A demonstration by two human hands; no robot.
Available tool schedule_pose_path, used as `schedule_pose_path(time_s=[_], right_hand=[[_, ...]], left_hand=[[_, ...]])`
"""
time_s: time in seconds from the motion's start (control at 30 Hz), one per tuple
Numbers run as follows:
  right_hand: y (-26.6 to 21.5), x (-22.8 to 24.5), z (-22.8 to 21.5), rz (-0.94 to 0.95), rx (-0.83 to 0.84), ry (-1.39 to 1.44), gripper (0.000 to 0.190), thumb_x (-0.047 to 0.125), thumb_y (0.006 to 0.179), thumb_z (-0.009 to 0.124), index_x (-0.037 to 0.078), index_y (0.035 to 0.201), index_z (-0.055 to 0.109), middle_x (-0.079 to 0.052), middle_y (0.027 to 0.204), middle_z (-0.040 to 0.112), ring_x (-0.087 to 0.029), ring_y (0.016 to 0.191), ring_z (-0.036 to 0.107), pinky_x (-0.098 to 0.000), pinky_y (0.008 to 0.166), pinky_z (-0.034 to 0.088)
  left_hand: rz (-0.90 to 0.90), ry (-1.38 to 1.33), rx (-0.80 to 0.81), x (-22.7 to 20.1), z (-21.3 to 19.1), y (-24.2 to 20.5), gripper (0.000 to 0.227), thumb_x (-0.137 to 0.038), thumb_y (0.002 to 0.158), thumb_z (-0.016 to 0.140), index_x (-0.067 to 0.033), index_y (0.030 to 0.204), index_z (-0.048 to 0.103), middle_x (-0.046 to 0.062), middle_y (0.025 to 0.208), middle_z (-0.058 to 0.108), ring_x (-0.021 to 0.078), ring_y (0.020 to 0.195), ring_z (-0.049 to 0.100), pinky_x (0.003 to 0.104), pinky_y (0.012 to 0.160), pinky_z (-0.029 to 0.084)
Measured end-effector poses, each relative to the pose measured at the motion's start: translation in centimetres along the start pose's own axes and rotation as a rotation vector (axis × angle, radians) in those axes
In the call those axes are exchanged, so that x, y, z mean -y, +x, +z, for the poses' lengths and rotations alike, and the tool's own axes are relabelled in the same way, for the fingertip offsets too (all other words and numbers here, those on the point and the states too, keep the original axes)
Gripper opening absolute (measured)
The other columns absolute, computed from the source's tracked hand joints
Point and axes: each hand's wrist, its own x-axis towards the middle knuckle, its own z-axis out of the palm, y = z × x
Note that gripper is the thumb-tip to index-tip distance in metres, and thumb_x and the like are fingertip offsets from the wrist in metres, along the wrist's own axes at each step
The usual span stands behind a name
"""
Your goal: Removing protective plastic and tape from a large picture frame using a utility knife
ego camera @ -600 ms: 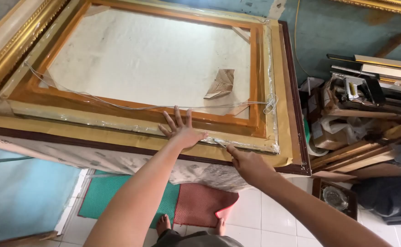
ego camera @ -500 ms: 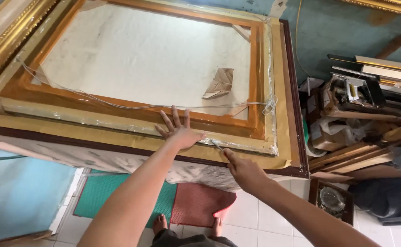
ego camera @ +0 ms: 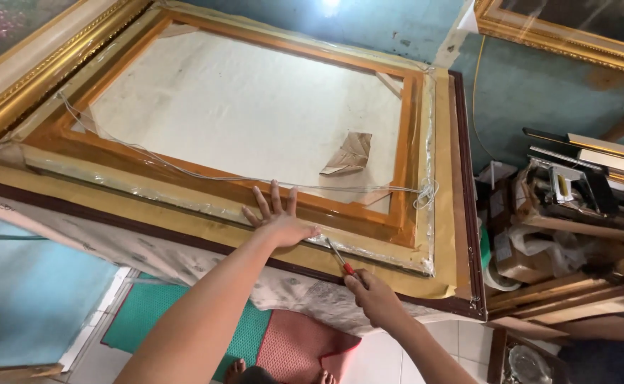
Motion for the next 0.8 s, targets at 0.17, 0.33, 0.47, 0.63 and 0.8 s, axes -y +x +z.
schedule_pose_path(time_s=[0.17,0.33,0.47,0.63,0.8], right_hand=[[1.2,-0.1,2.4,-0.047,-0.076,0.063,0.037,0.044,0.084,0.043,0.009,0.082,0.054,-0.004,0.062,0.05,-0.014,0.05,0.046,-0.0273,0.046,0.035],[1.1,-0.9,1.8,-0.046,0.002,0.482,0.035,0.041,0.086,0.046,0.008,0.077,0.047,-0.002,0.055,0.041,-0.011,0.038,0.034,-0.0239,0.033,0.029],[3.7,-2.4,0.3,-0.113,-0.123,0.469,0.03,0.035,0.08,0.059,0.006,0.075,0.051,-0.006,0.053,0.043,-0.015,0.039,0.038,-0.0263,0.032,0.035],[4.8,-0.1,-1.7,-0.142,-0.29,0.379,0.028,0.029,0.076,0.064,0.001,0.076,0.059,-0.011,0.052,0.051,-0.018,0.037,0.047,-0.0261,0.029,0.043],[5.9,1.4,-1.6,-0.103,-0.415,-0.151,0.026,0.038,0.071,0.061,0.021,0.09,0.066,-0.006,0.071,0.06,-0.025,0.077,0.062,-0.0342,0.071,0.049]], left_hand=[[0.001,-0.001,-0.032,0.3,0.7,0.2,0.098,-0.063,0.076,0.044,-0.0278,0.136,-0.024,0.005,0.133,-0.046,0.0351,0.122,-0.04,0.06,0.098,-0.017],[0.012,-0.014,-0.037,0.4,0.6,0.1,0.097,-0.059,0.076,0.047,-0.0284,0.137,-0.022,0.005,0.134,-0.045,0.035,0.123,-0.039,0.059,0.098,-0.017],[0.044,0.004,-0.077,0.8,1.3,1.2,0.094,-0.058,0.076,0.046,-0.0261,0.138,-0.016,0.009,0.137,-0.038,0.0393,0.123,-0.036,0.062,0.097,-0.015],[0.082,0.014,-0.111,1.1,1.2,1.5,0.093,-0.063,0.074,0.044,-0.0244,0.141,-0.008,0.011,0.142,-0.029,0.0419,0.125,-0.03,0.064,0.097,-0.01],[0.112,0.011,-0.077,1.4,0.6,1.2,0.094,-0.066,0.075,0.042,-0.0228,0.141,-0.009,0.011,0.142,-0.029,0.0432,0.125,-0.03,0.065,0.097,-0.009]])
